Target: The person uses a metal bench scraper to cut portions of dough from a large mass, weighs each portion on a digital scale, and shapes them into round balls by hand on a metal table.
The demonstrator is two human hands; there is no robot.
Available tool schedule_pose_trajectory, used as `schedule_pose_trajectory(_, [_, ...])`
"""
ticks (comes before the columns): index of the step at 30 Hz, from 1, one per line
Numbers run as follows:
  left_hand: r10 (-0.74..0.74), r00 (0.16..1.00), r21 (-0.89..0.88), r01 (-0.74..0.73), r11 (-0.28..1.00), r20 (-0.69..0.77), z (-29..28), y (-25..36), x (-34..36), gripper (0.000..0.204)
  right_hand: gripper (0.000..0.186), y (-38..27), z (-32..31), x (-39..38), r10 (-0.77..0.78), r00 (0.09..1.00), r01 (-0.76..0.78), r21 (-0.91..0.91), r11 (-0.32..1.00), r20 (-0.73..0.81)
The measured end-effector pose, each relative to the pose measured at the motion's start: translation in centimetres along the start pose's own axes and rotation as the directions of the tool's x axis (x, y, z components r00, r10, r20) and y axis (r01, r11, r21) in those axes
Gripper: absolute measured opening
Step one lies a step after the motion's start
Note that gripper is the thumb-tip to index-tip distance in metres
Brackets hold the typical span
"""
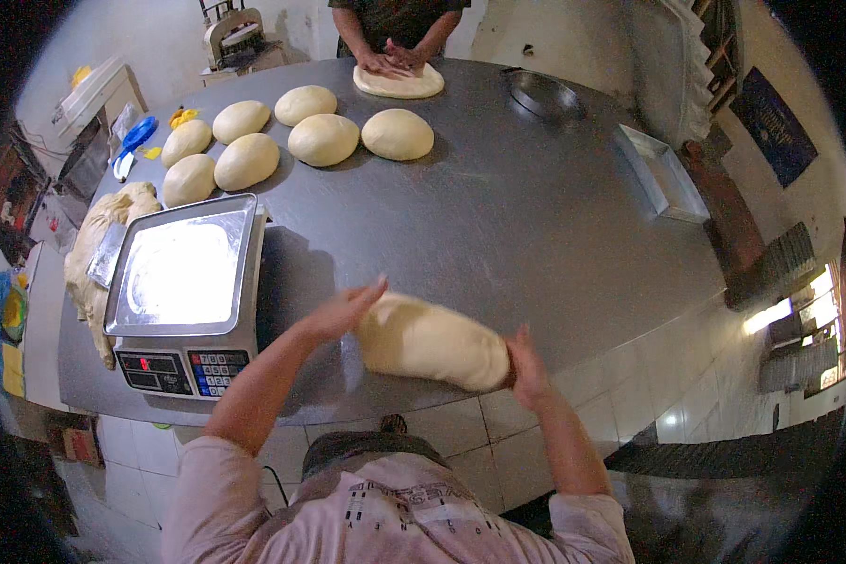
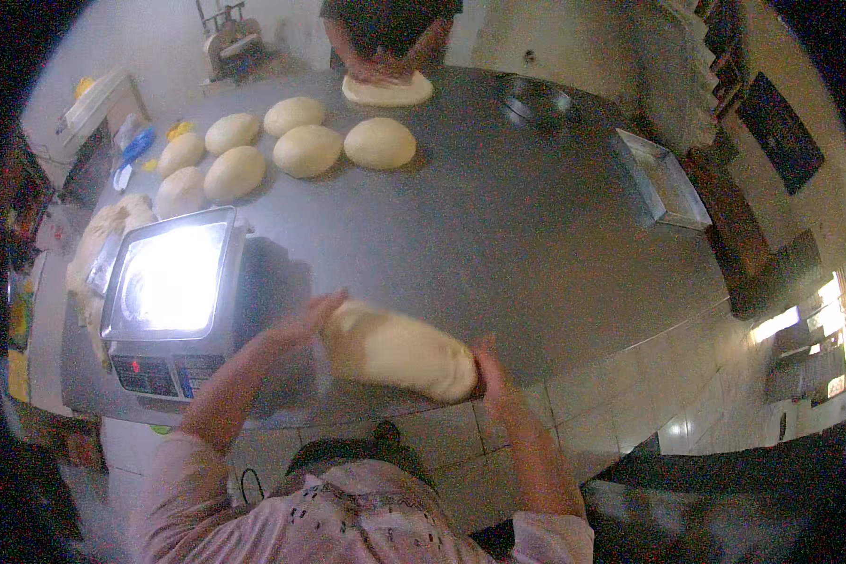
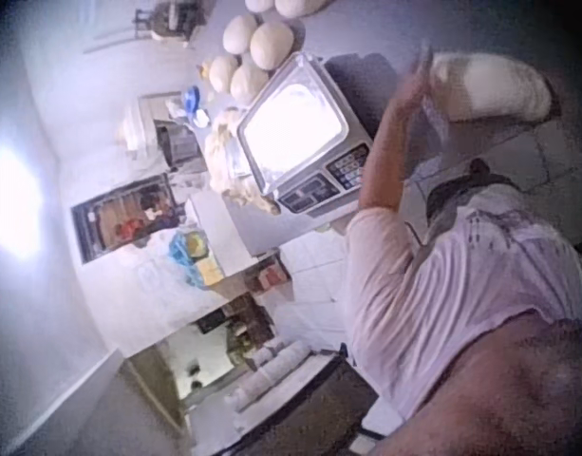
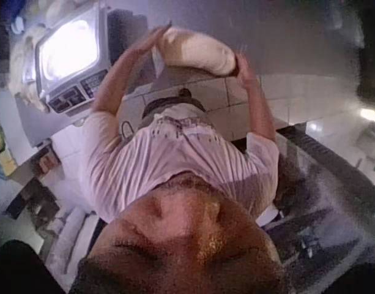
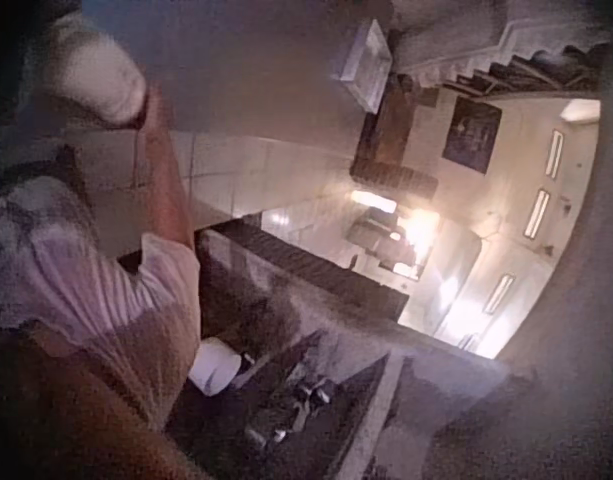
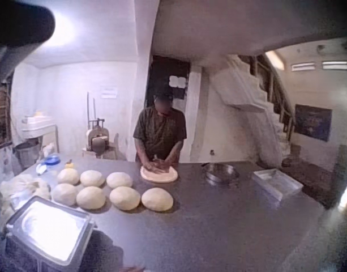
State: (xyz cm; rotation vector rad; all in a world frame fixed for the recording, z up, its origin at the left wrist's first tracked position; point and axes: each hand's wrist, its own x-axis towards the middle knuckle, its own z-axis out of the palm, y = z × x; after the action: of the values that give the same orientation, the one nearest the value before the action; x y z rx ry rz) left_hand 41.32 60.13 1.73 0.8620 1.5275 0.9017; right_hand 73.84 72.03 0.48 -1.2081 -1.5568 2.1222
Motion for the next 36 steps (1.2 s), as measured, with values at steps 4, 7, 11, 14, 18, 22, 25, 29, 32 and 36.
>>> schedule_pose_trajectory(4, [0.566,0.583,0.622,-0.128,0.773,-0.583,1.1,-0.2,2.7,0.061,0.068,-2.8,-0.9,4.8,-0.195,0.952,0.048,-0.518,0.854,-0.235])
schedule_pose_trajectory(7, [0.436,0.451,0.434,-0.115,0.894,-0.779,0.1,-0.4,-1.3,0.056,0.070,-4.5,-2.3,6.6,-0.436,0.881,0.055,-0.878,0.476,-0.181])
schedule_pose_trajectory(11, [-0.152,0.973,-0.611,0.013,0.791,-0.175,6.6,-3.6,-6.8,0.051,0.071,-10.3,2.8,9.1,-0.383,0.923,0.269,-0.774,0.574,0.036])
schedule_pose_trajectory(14, [-0.030,0.964,-0.667,-0.161,0.727,-0.265,11.3,-3.5,-3.2,0.051,0.082,-8.7,6.8,11.3,-0.245,0.952,0.305,-0.671,0.676,0.186])
schedule_pose_trajectory(18, [0.020,0.963,-0.792,-0.234,0.564,-0.270,11.0,-2.1,-0.4,0.048,0.093,-10.5,8.3,7.4,-0.194,0.920,0.385,-0.695,0.608,0.340])
schedule_pose_trajectory(22, [0.033,0.966,-0.735,-0.217,0.643,-0.256,10.8,1.4,0.0,0.043,0.079,-8.6,5.3,5.8,-0.081,0.979,0.163,-0.483,0.860,0.187])
schedule_pose_trajectory(25, [0.362,0.890,-0.420,-0.451,0.788,-0.277,9.1,8.3,-1.2,0.045,0.061,-11.7,6.3,3.1,-0.360,0.932,0.344,-0.225,0.912,-0.036])
schedule_pose_trajectory(29, [0.974,-0.017,0.348,-0.935,0.064,-0.225,6.4,20.5,-4.6,0.059,0.054,-18.6,7.3,-1.1,-0.879,0.472,0.839,-0.274,0.471,-0.065])
schedule_pose_trajectory(32, [0.888,-0.446,0.482,-0.757,-0.441,0.113,4.9,26.9,-8.4,0.053,0.050,-18.2,6.5,-2.2,-0.972,0.234,0.796,-0.567,0.211,-0.034])
schedule_pose_trajectory(36, [0.967,-0.149,0.649,-0.719,-0.250,0.208,4.6,15.8,-5.4,0.036,0.045,-9.4,5.3,-1.7,-0.382,0.890,0.396,-0.838,0.376,0.249])
